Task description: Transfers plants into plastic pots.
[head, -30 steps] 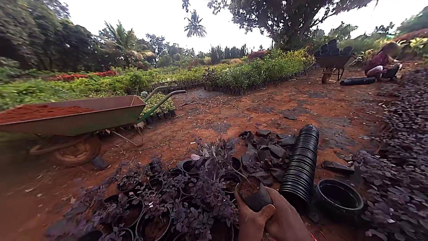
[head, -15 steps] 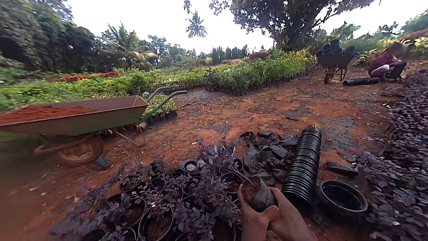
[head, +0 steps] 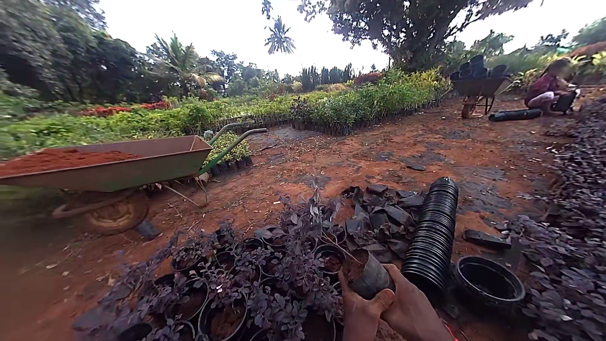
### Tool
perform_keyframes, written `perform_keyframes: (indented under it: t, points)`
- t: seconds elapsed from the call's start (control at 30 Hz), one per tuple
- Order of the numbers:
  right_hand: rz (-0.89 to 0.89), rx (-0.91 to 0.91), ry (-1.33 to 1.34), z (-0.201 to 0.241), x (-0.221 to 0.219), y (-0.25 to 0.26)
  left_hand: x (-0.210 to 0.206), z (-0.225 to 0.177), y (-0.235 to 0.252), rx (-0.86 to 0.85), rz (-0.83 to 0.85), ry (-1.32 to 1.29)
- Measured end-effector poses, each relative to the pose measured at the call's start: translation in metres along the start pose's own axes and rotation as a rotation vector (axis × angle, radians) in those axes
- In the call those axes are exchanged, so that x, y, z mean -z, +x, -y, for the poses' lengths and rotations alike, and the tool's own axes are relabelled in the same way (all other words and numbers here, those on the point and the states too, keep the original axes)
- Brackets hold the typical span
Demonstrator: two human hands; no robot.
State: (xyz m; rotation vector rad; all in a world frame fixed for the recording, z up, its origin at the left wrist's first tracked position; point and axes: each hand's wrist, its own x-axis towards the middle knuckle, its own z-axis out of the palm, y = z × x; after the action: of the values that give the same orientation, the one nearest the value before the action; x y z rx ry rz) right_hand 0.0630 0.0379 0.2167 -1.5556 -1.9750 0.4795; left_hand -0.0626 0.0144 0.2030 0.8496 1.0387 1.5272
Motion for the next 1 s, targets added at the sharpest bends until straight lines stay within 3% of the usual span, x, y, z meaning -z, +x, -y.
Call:
perform_keyframes:
  t: [0.13, 0.27, 0.43, 0.53, 0.67, 0.83, 0.93, 1.0]
  points:
    - [0.123, 0.166, 0.086, -0.006, 0.017, -0.002, 0.006, -0.002, 0.003, 0.012, -0.004, -0.155]
    - [0.249, 0.092, 0.285, -0.008, 0.026, 0.01, 0.01, -0.012, 0.003, -0.005, 0.078, -0.145]
    - [0.095, 0.015, 0.152, -0.014, 0.005, 0.013, -0.001, -0.005, 0.001, 0.061, 0.037, -0.032]
    - [-0.047, 0.044, 0.007, -0.008, -0.002, 0.002, -0.007, 0.006, -0.001, 0.096, -0.042, -0.095]
    - [0.087, 0.174, -0.001, -0.008, 0.018, -0.001, 0.002, 0.002, 0.001, 0.106, -0.023, -0.252]
    - [0.269, -0.014, 0.002, -0.008, 0.025, 0.008, -0.001, 0.0, 0.001, 0.098, 0.006, -0.162]
    - [0.175, -0.074, -0.104, -0.003, 0.016, 0.009, -0.008, 0.014, 0.004, 0.092, -0.066, -0.141]
    - [0.064, -0.016, -0.176, -0.002, 0.009, 0.002, -0.011, 0.016, 0.003, 0.098, -0.102, -0.162]
